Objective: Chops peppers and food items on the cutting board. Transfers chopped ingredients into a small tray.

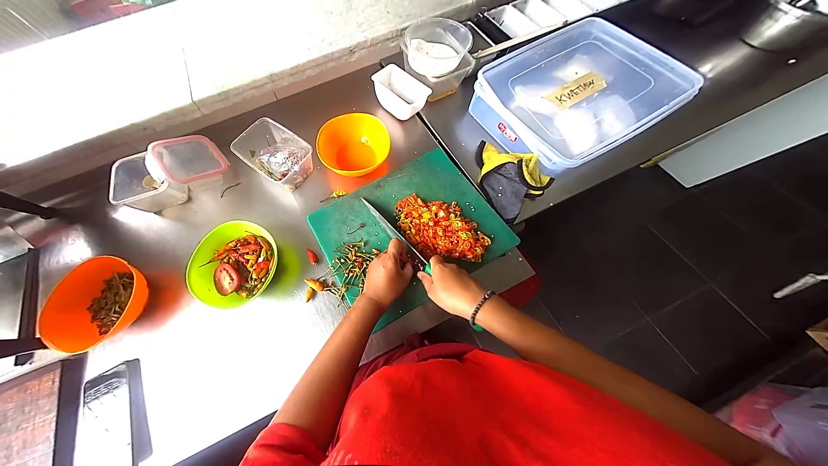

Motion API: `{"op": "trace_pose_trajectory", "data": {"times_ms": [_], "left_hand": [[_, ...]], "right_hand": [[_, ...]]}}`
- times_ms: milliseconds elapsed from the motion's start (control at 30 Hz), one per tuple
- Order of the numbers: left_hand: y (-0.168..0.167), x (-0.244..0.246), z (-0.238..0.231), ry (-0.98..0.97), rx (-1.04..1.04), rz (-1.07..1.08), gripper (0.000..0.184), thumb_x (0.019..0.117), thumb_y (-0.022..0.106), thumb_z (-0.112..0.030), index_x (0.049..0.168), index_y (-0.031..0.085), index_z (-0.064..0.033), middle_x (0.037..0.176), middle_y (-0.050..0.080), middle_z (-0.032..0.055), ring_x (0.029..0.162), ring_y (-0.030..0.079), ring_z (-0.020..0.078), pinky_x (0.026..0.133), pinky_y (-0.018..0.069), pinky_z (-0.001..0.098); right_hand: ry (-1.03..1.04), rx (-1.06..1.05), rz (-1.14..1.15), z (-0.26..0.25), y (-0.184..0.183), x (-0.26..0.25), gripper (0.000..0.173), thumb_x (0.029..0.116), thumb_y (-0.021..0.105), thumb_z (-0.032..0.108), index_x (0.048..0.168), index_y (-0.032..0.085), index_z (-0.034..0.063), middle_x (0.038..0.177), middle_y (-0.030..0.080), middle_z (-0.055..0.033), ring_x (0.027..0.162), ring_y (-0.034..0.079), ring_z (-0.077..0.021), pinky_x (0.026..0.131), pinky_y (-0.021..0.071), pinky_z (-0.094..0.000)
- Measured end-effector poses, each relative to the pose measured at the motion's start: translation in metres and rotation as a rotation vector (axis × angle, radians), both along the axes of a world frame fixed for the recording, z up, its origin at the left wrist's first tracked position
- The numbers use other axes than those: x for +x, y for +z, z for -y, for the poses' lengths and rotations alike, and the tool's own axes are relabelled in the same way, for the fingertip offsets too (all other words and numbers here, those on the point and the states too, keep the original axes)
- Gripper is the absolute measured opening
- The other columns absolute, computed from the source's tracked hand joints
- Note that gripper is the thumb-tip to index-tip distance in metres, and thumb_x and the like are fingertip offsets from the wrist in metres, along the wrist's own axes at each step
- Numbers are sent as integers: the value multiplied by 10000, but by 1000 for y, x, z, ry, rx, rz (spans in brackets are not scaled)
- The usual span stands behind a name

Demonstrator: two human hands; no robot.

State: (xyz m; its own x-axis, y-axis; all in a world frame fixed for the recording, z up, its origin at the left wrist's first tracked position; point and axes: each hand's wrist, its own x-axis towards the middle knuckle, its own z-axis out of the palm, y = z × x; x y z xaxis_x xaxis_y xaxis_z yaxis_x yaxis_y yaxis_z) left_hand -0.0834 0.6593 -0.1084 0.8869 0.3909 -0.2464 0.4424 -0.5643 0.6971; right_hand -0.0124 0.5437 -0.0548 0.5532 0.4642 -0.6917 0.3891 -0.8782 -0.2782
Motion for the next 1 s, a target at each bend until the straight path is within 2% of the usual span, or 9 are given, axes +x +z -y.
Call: {"op": "trace_pose_trajectory", "data": {"times_ms": [233, 367, 533, 600, 667, 800, 867, 933, 1000], "left_hand": [[1, 0, 0, 3, -3, -17, 213, 971, 614, -64, 1157, 594, 38, 992, 710, 204, 957, 712, 354, 856, 550, 532], [7, 1, -3, -41, -12, -60, 239, 990, 594, -59, 1203, 577, 45, 1045, 695, 228, 1022, 696, 378, 905, 539, 545], [15, -8, -39, -69, 199, 113, 221, 1007, 580, -31, 1203, 639, 49, 1095, 728, 203, 1133, 667, 388, 1020, 497, 517], [20, -19, -63, -85, 278, 93, 305, 979, 557, -15, 1262, 669, -4, 1225, 714, 173, 1259, 605, 384, 1071, 451, 549], [28, -32, -92, -57, 301, 9, 360, 963, 583, -39, 1315, 656, -27, 1359, 638, 193, 1352, 521, 394, 1105, 414, 573], [37, -55, -127, 101, 302, -414, 421, 1023, 602, -223, 1368, 574, 16, 1409, 500, 313, 1223, 584, 461, 1005, 502, 584], [27, -59, -128, 78, 289, -558, 393, 1014, 604, -190, 1340, 562, 27, 1387, 499, 316, 1198, 597, 463, 972, 518, 586], [17, -61, -127, 78, 284, -549, 311, 993, 593, -97, 1286, 586, 9, 1338, 544, 290, 1185, 604, 454, 961, 521, 592], [22, -66, -123, 119, 270, -423, 288, 1005, 546, -42, 1283, 609, -1, 1299, 591, 269, 1186, 612, 441, 980, 510, 587]], "right_hand": [[-14, -7, 30, -1, -10, -9, 418, 1118, 421, 352, 1331, 482, -3, 1133, 689, -219, 1121, 692, -368, 927, 555, -506], [-4, 31, 44, -7, -16, -5, 403, 1115, 434, 345, 1313, 491, -1, 1126, 690, -222, 1116, 694, -371, 929, 554, -516], [1, 68, 24, -4, -16, 0, 445, 1112, 445, 355, 1339, 496, -24, 1161, 681, -239, 1144, 679, -377, 968, 535, -512], [5, 86, 15, -2, -17, 2, 455, 1112, 451, 345, 1345, 496, -44, 1176, 673, -255, 1157, 669, -382, 989, 521, -517], [7, 91, 3, -2, -16, 4, 462, 1114, 447, 342, 1352, 492, -52, 1190, 667, -260, 1171, 662, -383, 1001, 515, -512], [-9, 99, -26, -4, -12, 6, 463, 1119, 428, 345, 1358, 489, -48, 1190, 661, -258, 1166, 659, -377, 994, 512, -511], [-20, 108, -43, -2, -14, 6, 463, 1124, 402, 354, 1358, 481, -38, 1182, 659, -252, 1145, 663, -370, 981, 514, -507], [-38, 131, -60, 3, -15, 5, 455, 1128, 388, 343, 1366, 470, -37, 1174, 652, -253, 1123, 666, -366, 972, 513, -507], [-56, 147, -81, 12, -18, 4, 442, 1127, 400, 343, 1358, 463, -28, 1149, 643, -244, 1052, 679, -348, 932, 529, -489]]}}
